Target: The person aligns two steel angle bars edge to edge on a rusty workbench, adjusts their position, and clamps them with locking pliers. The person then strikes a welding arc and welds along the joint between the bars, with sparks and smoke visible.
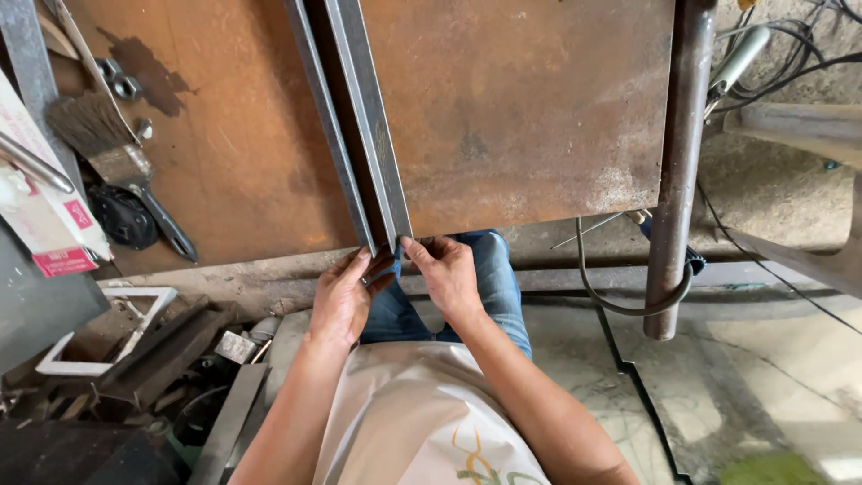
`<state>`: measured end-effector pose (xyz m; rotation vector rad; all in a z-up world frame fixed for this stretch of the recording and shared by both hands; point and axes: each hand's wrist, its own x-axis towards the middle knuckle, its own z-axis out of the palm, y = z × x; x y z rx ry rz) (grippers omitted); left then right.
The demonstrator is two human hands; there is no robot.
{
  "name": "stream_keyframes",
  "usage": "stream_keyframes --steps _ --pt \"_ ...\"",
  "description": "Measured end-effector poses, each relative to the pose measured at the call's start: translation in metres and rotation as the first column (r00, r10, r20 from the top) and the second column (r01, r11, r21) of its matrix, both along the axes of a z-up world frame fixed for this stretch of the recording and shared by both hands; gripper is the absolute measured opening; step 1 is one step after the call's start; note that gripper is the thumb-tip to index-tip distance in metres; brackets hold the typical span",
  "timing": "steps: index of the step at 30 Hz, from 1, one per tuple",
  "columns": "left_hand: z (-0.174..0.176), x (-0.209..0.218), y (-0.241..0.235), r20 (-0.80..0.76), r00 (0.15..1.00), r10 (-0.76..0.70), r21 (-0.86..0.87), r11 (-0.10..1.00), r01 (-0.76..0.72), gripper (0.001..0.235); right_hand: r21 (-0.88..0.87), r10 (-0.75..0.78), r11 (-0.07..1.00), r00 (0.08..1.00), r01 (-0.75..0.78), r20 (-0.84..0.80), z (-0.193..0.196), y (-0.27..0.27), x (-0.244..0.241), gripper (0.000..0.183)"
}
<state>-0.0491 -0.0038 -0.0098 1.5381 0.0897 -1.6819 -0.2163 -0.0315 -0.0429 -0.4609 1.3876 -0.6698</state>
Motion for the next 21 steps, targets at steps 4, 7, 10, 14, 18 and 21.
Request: stream_keyframes --steps 4,7,10,14,18,21 --pt "-0.009 0.001 0.006 -0.002 1.000 0.008 -0.037 0.999 -0.009 0.032 -0.011 -0.009 1.000 0.998 0.010 0.070 0.005 -0.004 -0.003 0.021" --pt "-0.011 0.003 0.006 -0.003 1.000 0.009 -0.053 0.999 -0.009 0.032 0.007 -0.020 1.000 0.996 0.020 0.085 0.012 -0.009 -0.003 0.020" --pt "-0.012 0.005 0.006 -0.016 1.000 -0.009 -0.069 0.998 0.008 0.032 0.054 -0.006 0.999 1.000 0.005 0.030 0.011 -0.009 -0.005 0.020" --pt "-0.017 0.010 0.005 -0.067 0.996 -0.066 -0.070 0.996 0.061 0.032 0.067 -0.006 0.998 0.999 0.008 -0.044 0.010 -0.006 -0.006 0.024" --pt "-0.030 0.016 0.009 -0.176 0.979 -0.103 -0.073 0.993 0.091 0.032 0.087 -0.003 0.996 0.994 0.013 -0.113 0.025 -0.011 -0.003 0.023" --pt "-0.044 0.017 0.012 -0.223 0.964 -0.143 -0.084 0.988 0.127 0.031 0.135 -0.041 0.989 0.993 0.056 -0.109 0.031 -0.011 -0.002 0.021"
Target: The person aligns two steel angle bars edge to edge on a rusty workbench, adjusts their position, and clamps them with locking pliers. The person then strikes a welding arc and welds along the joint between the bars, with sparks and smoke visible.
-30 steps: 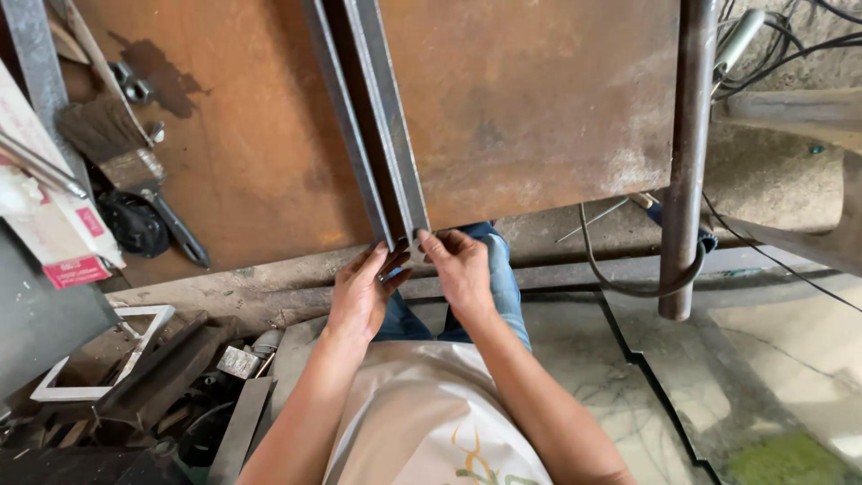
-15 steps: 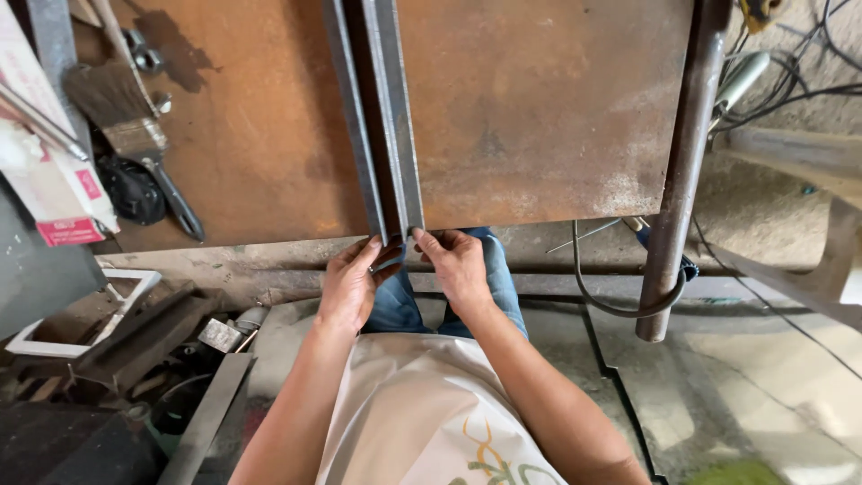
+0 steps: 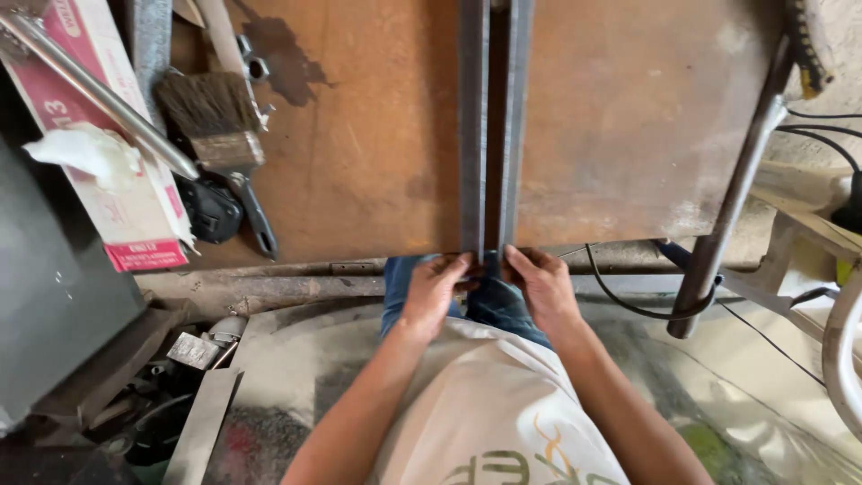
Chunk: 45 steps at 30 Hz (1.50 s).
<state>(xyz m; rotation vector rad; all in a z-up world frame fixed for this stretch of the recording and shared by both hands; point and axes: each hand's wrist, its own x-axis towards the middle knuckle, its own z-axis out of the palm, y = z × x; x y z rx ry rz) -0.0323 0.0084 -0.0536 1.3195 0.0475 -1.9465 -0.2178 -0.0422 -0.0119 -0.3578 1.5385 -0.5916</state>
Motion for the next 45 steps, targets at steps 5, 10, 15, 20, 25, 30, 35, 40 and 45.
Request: stream_keyframes --steps 5,10,15,20,25,30,35,40,45 --pt "-0.006 0.004 -0.005 -0.114 0.993 -0.029 0.027 0.999 0.033 0.030 0.054 -0.068 0.996 0.997 0.066 0.024 -0.003 0.003 -0.005 0.022" --pt "-0.019 0.007 -0.003 -0.189 0.978 -0.090 0.015 0.995 0.095 0.031 0.072 -0.061 0.995 0.997 0.064 -0.044 0.007 -0.004 0.005 0.022" --pt "0.000 0.020 -0.021 -0.227 0.964 -0.135 0.059 0.987 0.152 0.031 0.082 -0.054 0.995 0.997 0.059 -0.052 0.007 -0.002 0.005 0.024" --pt "0.002 0.023 -0.023 -0.241 0.961 -0.137 0.079 0.984 0.160 0.029 0.105 -0.053 0.993 0.995 0.062 -0.084 0.007 0.000 0.005 0.027" --pt "0.008 0.025 -0.026 -0.243 0.962 -0.122 0.087 0.985 0.147 0.028 0.097 -0.036 0.994 0.994 0.046 -0.099 0.005 0.000 0.005 0.027" --pt "0.002 0.021 -0.017 -0.211 0.972 -0.106 0.104 0.986 0.130 0.028 0.090 -0.013 0.996 0.996 0.021 -0.092 0.008 -0.003 0.008 0.027" --pt "0.010 0.021 -0.021 -0.160 0.986 -0.039 0.095 0.994 0.055 0.029 0.103 -0.054 0.993 0.995 0.063 -0.090 0.006 0.003 0.002 0.027" --pt "0.018 0.017 -0.018 -0.126 0.992 -0.020 0.038 0.999 0.025 0.036 0.115 -0.091 0.990 0.988 0.077 0.128 0.031 -0.009 0.004 0.032" --pt "0.017 0.002 -0.013 -0.101 0.992 0.078 0.005 0.997 -0.078 0.038 0.028 -0.008 1.000 0.987 0.004 0.160 0.025 -0.010 -0.011 0.037"
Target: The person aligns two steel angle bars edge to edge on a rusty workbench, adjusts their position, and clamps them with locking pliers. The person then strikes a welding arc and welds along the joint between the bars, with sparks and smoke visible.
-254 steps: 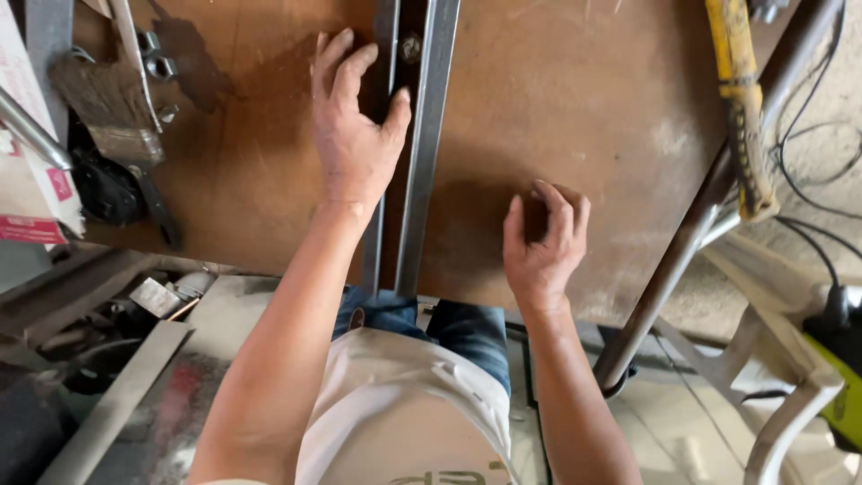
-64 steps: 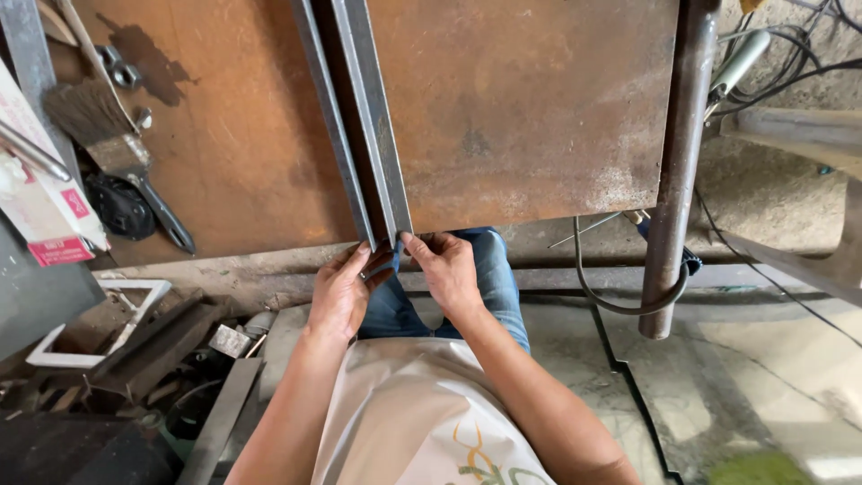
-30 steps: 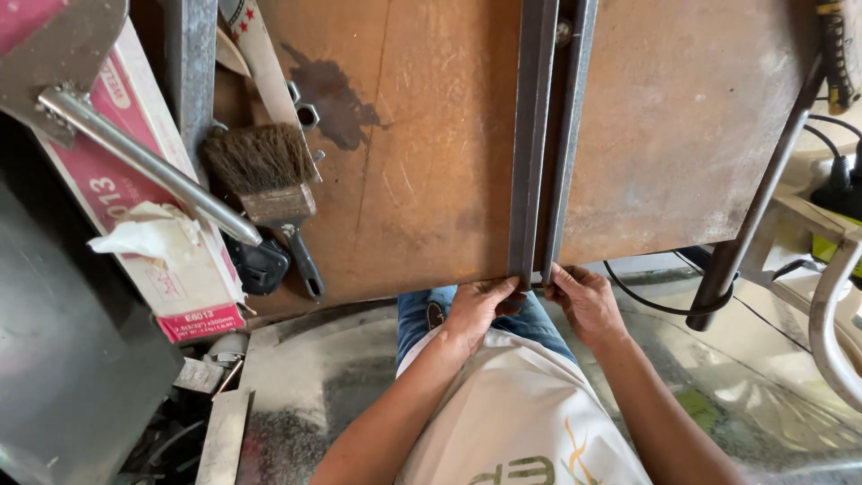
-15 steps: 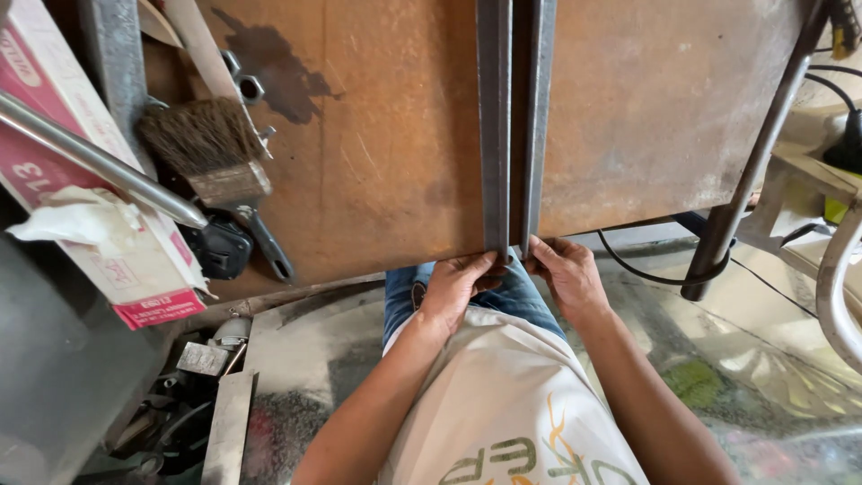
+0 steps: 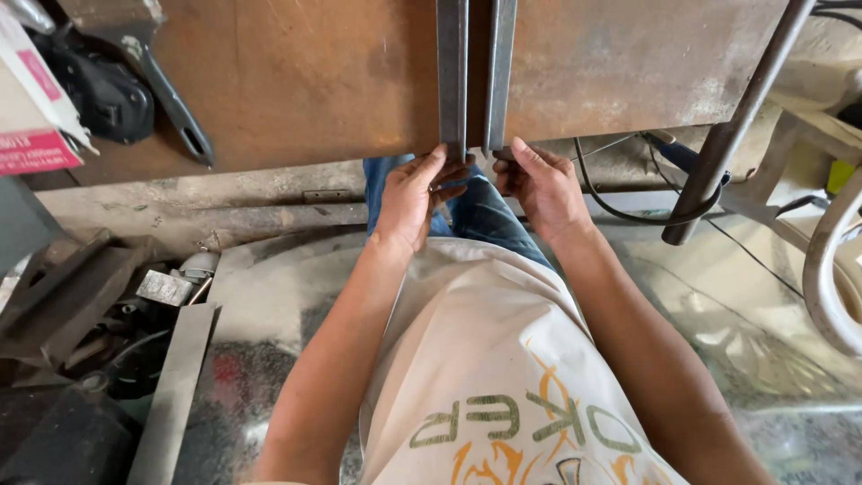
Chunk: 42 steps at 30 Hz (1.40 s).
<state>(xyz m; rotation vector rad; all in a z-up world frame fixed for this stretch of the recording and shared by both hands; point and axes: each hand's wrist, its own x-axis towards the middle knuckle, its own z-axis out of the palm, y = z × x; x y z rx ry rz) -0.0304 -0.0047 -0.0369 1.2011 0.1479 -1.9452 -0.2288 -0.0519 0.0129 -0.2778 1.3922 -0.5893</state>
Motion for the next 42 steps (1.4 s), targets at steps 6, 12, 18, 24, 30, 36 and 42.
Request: stream_keyframes --steps 6,12,18,24,30,36,42 --pt "0.007 -0.014 0.007 0.053 0.994 0.098 -0.016 0.995 -0.098 0.039 -0.081 0.033 0.996 0.999 -0.030 0.032 -0.019 0.001 -0.007 0.036" --pt "-0.011 -0.025 0.013 0.065 0.981 0.183 -0.068 0.981 -0.179 0.039 -0.140 0.057 0.988 0.998 -0.060 -0.025 -0.028 0.003 -0.001 0.029" --pt "-0.016 -0.026 0.011 0.153 0.975 0.160 -0.112 0.983 -0.144 0.039 -0.210 0.050 0.975 0.990 -0.077 -0.130 -0.032 0.003 0.010 0.023" --pt "-0.023 -0.027 0.013 0.198 0.970 0.144 -0.098 0.987 -0.127 0.037 -0.193 0.037 0.979 0.983 -0.072 -0.177 -0.039 0.006 0.008 0.021" --pt "0.026 0.003 -0.005 0.681 0.702 -0.208 -0.022 0.953 0.303 0.044 -0.140 0.068 0.986 0.986 -0.090 -0.154 -0.022 0.001 0.000 0.024" --pt "0.099 0.027 -0.151 0.991 -0.135 0.011 0.064 0.842 0.536 0.062 -0.120 0.243 0.946 0.902 -0.302 -0.356 -0.009 -0.001 -0.019 0.036" --pt "0.085 0.031 -0.338 0.946 -0.319 -0.052 0.240 0.774 0.586 0.074 -0.085 0.206 0.963 0.903 -0.256 -0.377 -0.004 0.010 -0.026 0.038"
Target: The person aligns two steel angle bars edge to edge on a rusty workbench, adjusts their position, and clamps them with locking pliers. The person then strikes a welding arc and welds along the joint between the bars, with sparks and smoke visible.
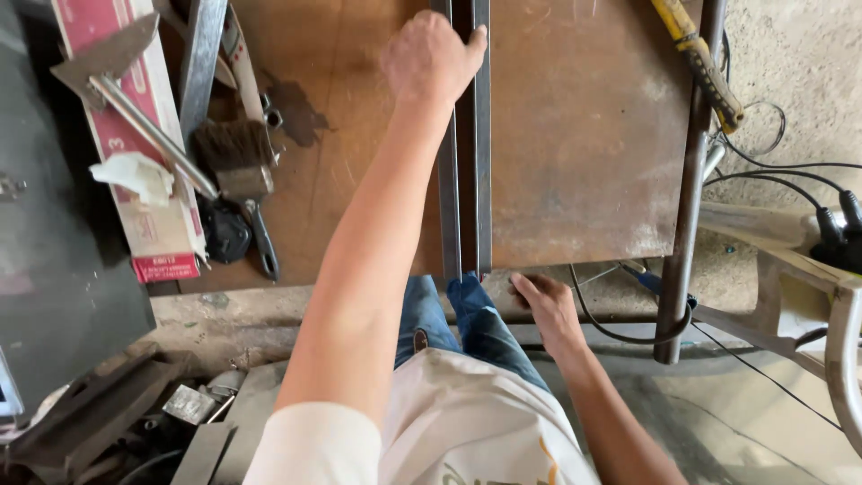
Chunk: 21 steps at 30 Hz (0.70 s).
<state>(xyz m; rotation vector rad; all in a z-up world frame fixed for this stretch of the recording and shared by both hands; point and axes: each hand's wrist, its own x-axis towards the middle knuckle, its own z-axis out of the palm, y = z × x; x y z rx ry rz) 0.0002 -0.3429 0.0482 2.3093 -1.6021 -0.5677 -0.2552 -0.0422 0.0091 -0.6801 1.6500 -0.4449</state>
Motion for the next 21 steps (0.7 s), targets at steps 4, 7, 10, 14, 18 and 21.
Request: stream_keyframes --steps 4,7,10,14,18,21 --pt "-0.010 -0.008 -0.034 0.077 0.993 -0.090 0.021 0.996 0.088 0.054 0.004 -0.152 0.988 0.988 0.152 0.032 -0.006 0.017 -0.014 0.038" --pt "-0.013 -0.012 -0.037 0.065 0.991 -0.116 0.054 0.992 0.113 0.048 0.012 -0.216 0.976 0.975 0.216 0.055 -0.015 0.029 -0.021 0.038" --pt "-0.023 -0.014 -0.039 0.056 0.991 -0.124 0.068 0.990 0.120 0.046 0.057 -0.280 0.959 0.958 0.277 0.067 -0.017 0.033 -0.021 0.036" --pt "-0.037 -0.015 -0.043 0.130 0.985 -0.111 -0.082 0.989 0.122 0.046 0.119 -0.339 0.936 0.939 0.330 0.063 -0.022 0.038 -0.023 0.036" --pt "-0.027 -0.013 -0.042 -0.016 0.983 -0.182 0.179 0.967 0.182 0.046 0.127 -0.350 0.932 0.935 0.340 0.063 -0.019 0.038 -0.023 0.037" --pt "-0.027 -0.010 -0.044 0.022 0.984 -0.179 0.151 0.973 0.173 0.044 0.122 -0.364 0.928 0.928 0.353 0.078 -0.016 0.034 -0.022 0.036"
